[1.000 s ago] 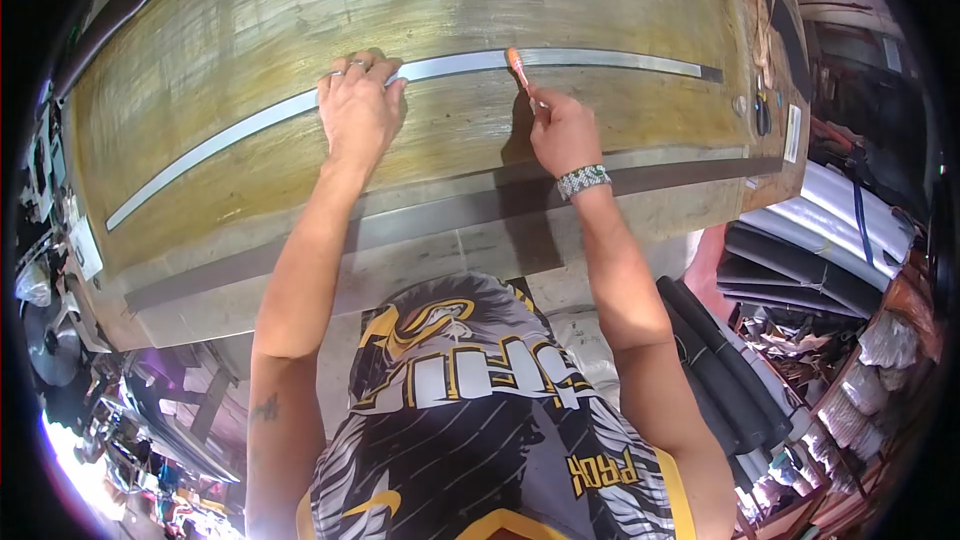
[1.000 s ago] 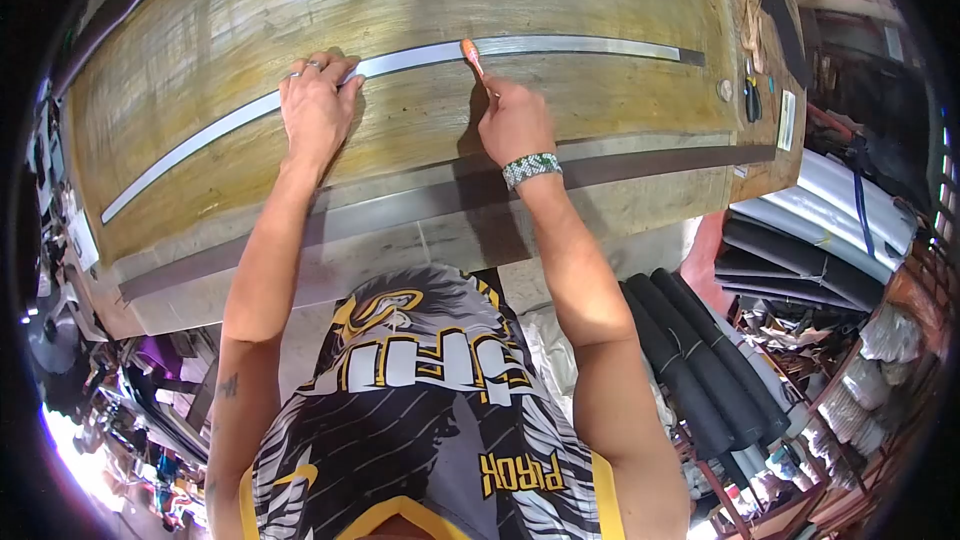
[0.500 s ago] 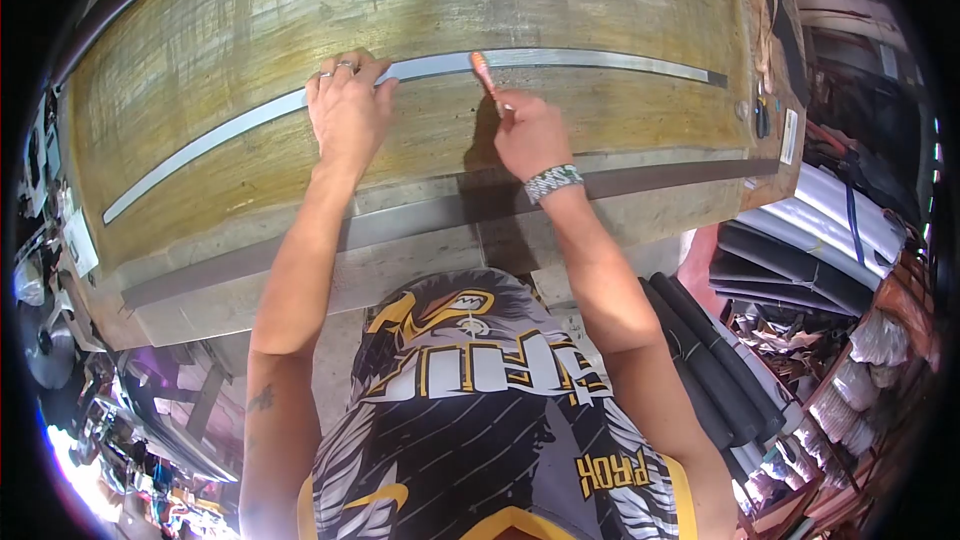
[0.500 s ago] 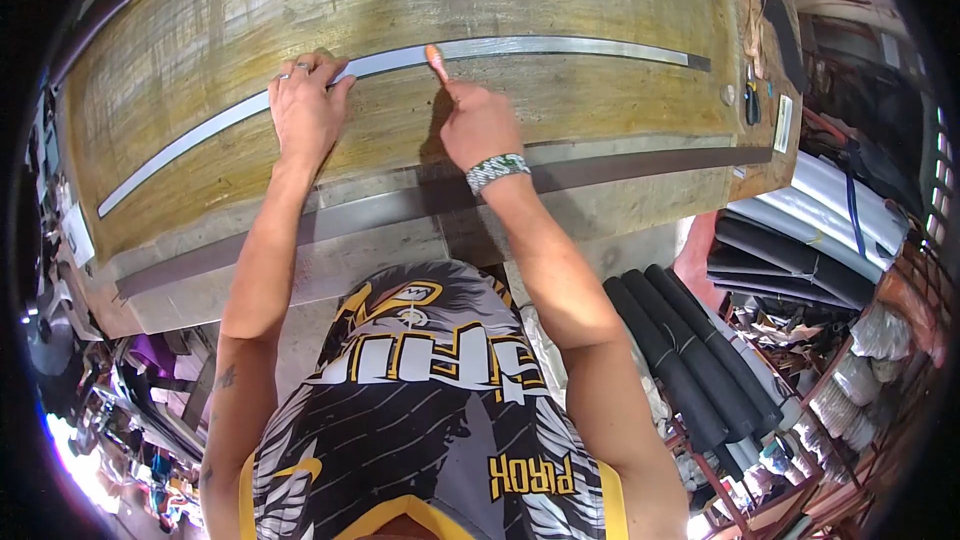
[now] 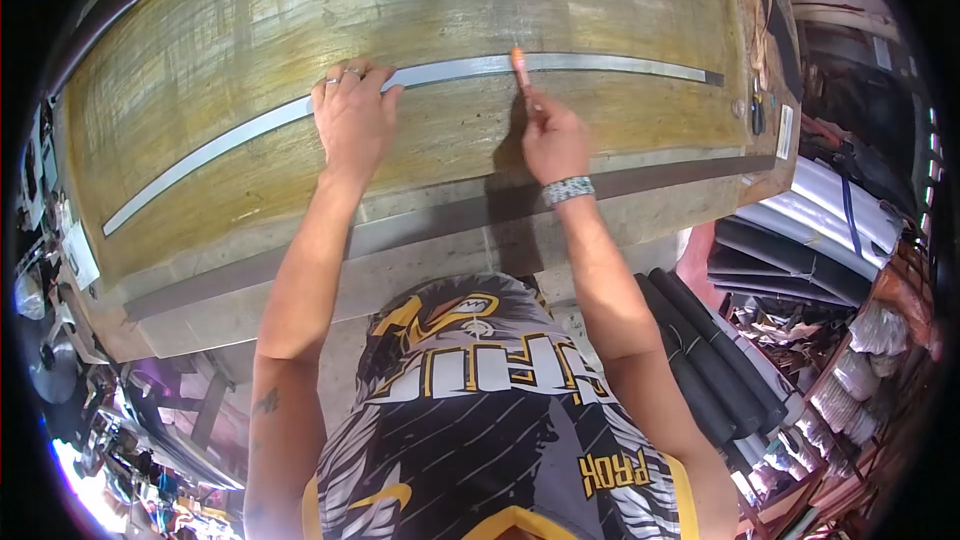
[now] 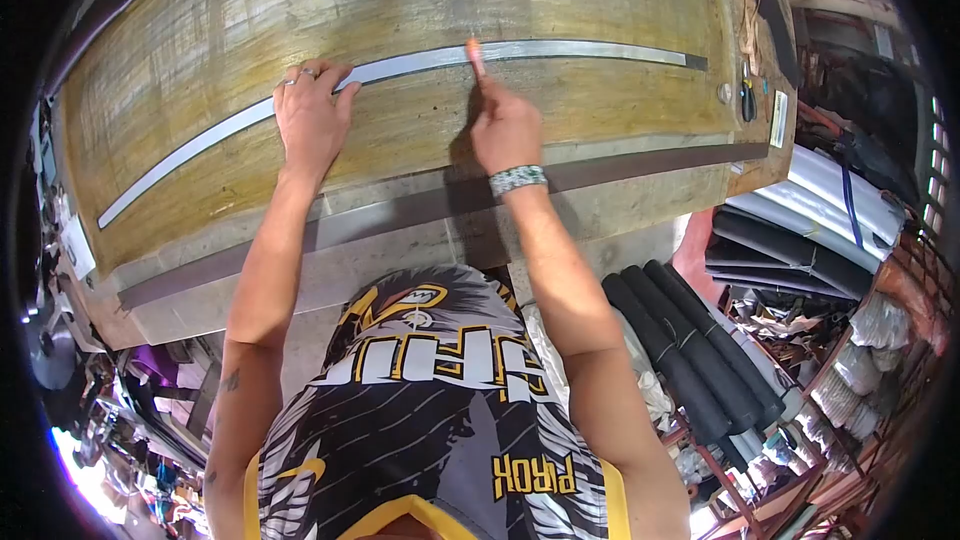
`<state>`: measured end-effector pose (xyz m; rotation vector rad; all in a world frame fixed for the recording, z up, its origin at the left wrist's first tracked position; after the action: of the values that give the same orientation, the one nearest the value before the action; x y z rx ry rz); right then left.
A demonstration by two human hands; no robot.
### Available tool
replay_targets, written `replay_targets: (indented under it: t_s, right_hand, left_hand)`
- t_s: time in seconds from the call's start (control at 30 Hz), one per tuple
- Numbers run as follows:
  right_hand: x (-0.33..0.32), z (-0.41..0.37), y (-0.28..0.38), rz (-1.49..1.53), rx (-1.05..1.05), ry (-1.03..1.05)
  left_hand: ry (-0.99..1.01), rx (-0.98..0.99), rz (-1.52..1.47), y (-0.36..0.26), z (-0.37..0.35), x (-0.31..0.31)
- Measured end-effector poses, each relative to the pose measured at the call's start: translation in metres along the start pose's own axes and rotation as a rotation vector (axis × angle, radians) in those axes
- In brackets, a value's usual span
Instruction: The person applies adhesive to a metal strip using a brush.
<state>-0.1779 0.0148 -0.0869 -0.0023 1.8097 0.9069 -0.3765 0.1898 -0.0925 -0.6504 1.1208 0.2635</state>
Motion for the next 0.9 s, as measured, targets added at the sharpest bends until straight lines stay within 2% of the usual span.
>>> replay_targets:
  t_s: [0.07, 0.1, 0.2, 0.3, 0.4, 0.53, 0.57, 0.63, 0.73, 0.83, 0.9]
  right_hand:
    - [0.021, -0.014, 0.023, 0.067, -0.003, 0.111]
    - [0.028, -0.023, 0.037, 0.039, -0.069, 0.097]
    - [0.049, -0.029, 0.046, 0.21, 0.053, 0.287]
    - [0.026, -0.012, 0.012, 0.308, 0.086, 0.159]
    - [0.014, -0.01, 0.015, 0.116, -0.066, 0.019]
    - [0.043, -0.033, 0.058, 0.062, -0.115, 0.087]
    - [0.054, -0.038, 0.067, -0.006, -0.059, 0.178]
    - [0.068, -0.047, 0.087, 0.066, -0.029, 0.262]
    - [0.075, -0.04, 0.078, 0.243, 0.056, 0.449]
    - [0.036, -0.027, 0.053, 0.248, 0.008, 0.177]
    - [0.03, -0.027, 0.048, 0.115, -0.015, 0.118]
  left_hand:
    - [0.004, 0.002, -0.004, 0.001, 0.001, 0.0]
    - [0.007, 0.003, -0.008, 0.0, 0.0, -0.001]
    - [0.0, -0.006, 0.023, 0.01, -0.006, -0.002]
    - [0.018, -0.063, 0.038, 0.03, -0.018, -0.024]
    - [0.004, -0.064, 0.013, 0.039, -0.023, -0.029]
    - [-0.022, -0.041, 0.028, 0.04, -0.022, -0.03]
    - [-0.023, -0.04, 0.025, 0.041, -0.022, -0.029]
    - [-0.022, -0.031, 0.014, 0.041, -0.023, -0.03]
    - [-0.037, -0.01, 0.007, 0.044, -0.024, -0.033]
    - [-0.047, -0.014, 0.024, 0.055, -0.033, -0.04]
    - [-0.044, -0.038, 0.024, 0.061, -0.037, -0.044]
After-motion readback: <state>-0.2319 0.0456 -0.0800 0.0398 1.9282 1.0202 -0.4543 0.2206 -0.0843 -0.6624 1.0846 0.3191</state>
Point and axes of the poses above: each hand's wrist, its own z-axis towards the middle knuckle, its own x-axis out of the palm, y = z × x, the point moved 6 cm from there along z, towards the middle knuckle, and after that the axes turned 14 degrees about x, right-handed, at the moved point
